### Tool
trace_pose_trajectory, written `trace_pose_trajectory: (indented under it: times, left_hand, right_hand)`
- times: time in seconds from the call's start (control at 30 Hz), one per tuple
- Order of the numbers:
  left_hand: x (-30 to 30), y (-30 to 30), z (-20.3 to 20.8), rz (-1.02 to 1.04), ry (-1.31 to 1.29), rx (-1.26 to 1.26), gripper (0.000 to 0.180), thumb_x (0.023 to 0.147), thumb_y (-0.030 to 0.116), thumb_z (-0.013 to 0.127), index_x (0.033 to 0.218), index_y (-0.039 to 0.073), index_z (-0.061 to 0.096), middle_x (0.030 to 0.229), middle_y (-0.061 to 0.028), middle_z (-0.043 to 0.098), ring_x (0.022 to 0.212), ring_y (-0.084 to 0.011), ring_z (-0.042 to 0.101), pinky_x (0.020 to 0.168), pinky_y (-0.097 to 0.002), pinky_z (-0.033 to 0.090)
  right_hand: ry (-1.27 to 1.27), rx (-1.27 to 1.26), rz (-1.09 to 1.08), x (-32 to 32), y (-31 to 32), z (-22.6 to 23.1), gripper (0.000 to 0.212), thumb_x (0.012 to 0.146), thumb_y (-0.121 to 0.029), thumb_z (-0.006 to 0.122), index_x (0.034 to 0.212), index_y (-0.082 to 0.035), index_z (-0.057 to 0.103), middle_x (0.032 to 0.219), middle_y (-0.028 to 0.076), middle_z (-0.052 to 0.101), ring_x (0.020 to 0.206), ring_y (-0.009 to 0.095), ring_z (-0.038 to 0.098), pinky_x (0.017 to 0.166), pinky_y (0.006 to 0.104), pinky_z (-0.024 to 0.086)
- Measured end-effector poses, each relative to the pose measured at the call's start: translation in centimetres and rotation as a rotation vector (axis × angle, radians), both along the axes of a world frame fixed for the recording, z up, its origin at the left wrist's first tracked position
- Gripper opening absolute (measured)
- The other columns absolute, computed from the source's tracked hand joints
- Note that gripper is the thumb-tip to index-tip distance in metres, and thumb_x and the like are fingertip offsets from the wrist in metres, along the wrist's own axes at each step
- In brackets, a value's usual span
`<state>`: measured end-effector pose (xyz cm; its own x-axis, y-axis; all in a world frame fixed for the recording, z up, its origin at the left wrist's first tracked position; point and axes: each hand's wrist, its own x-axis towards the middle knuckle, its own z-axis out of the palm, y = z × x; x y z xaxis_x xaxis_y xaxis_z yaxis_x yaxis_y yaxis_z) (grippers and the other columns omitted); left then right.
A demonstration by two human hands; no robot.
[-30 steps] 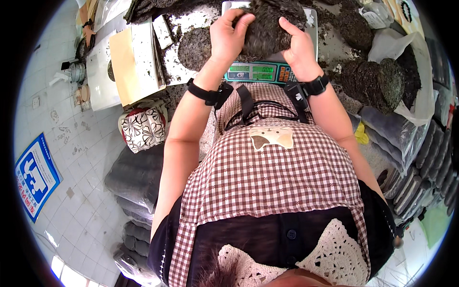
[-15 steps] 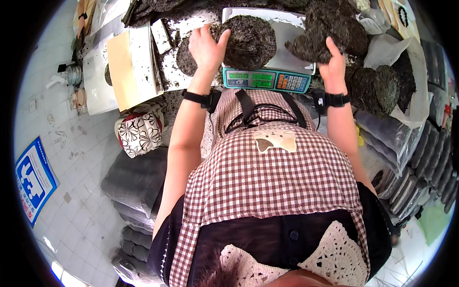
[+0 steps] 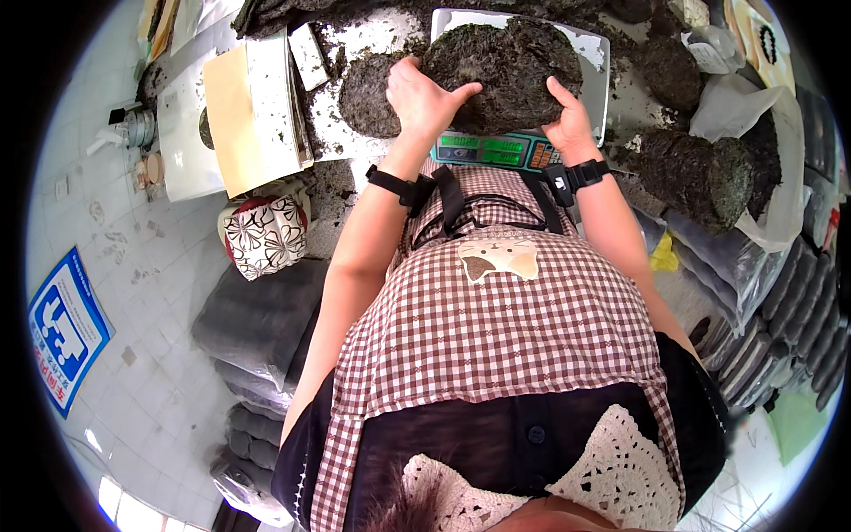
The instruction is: The person picks up dark, circular compressed cakes from a pile on the table, places them one at a time on a digital scale to check the weight, and then returns them to another pile on the same surface.
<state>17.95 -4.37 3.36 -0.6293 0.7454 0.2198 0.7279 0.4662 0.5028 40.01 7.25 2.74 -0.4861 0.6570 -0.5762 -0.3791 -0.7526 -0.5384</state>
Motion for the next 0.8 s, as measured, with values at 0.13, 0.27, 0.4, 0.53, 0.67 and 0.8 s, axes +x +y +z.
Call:
trace_pose_trajectory:
  times: [0.13,0.27,0.4,0.53,0.67,0.8]
  left_hand:
    - [-1.6,0.4,3.0,-0.124,-0.02,0.242,0.081,0.084,0.048,0.075,0.13,-0.011,0.044,0.123,-0.0256,0.053,0.115,-0.0394,0.051,0.1,-0.0478,0.041]
    - [-0.1,4.6,11.3,-0.568,-0.026,0.489,0.034,0.092,0.028,0.067,0.112,0.002,0.058,0.104,-0.0164,0.061,0.096,-0.0324,0.06,0.082,-0.0398,0.05]
    - [0.4,6.2,13.1,-0.501,0.152,0.342,0.023,0.085,0.021,0.072,0.096,0.004,0.06,0.09,-0.0126,0.057,0.087,-0.035,0.059,0.076,-0.0427,0.05]
    - [-0.3,5.4,13.3,-0.519,0.142,0.406,0.034,0.084,0.023,0.071,0.109,0.002,0.061,0.104,-0.0166,0.058,0.097,-0.038,0.057,0.085,-0.0452,0.048]
    - [0.0,4.0,13.0,-0.603,0.217,0.374,0.05,0.084,0.033,0.069,0.12,0.0,0.059,0.113,-0.0186,0.057,0.103,-0.0395,0.055,0.091,-0.0459,0.046]
    - [-0.7,3.8,10.7,-0.608,0.314,0.295,0.043,0.083,0.033,0.068,0.111,0.0,0.061,0.106,-0.0171,0.058,0.096,-0.0391,0.056,0.084,-0.0458,0.047]
  right_hand:
    - [-0.148,0.409,0.088,2.0,-0.1,5.5,0.038,0.092,-0.012,0.07,0.125,0.004,0.059,0.121,0.014,0.065,0.108,0.026,0.065,0.094,0.0406,0.053]
    - [-0.535,0.914,0.362,0.7,0.3,11.5,0.046,0.085,-0.016,0.079,0.123,0.002,0.06,0.11,0.012,0.07,0.099,0.022,0.068,0.092,0.0355,0.054]
    - [-0.586,1.062,0.445,-1.4,0.6,12.3,0.045,0.083,-0.022,0.08,0.118,0.002,0.063,0.103,0.011,0.073,0.089,0.019,0.07,0.081,0.032,0.056]
    - [-0.485,0.995,0.365,-3.2,0.2,11.3,0.043,0.083,-0.022,0.081,0.114,0.003,0.065,0.101,0.011,0.073,0.085,0.017,0.07,0.078,0.0316,0.056]
    - [-0.472,0.968,0.397,-3.8,0.1,10.6,0.036,0.085,-0.016,0.077,0.114,0.001,0.065,0.1,0.007,0.072,0.088,0.014,0.068,0.079,0.0309,0.055]
    - [-0.704,1.086,0.54,-5.0,-0.4,11.8,0.039,0.085,-0.017,0.078,0.116,0.001,0.064,0.098,0.006,0.072,0.088,0.013,0.067,0.08,0.0302,0.055]
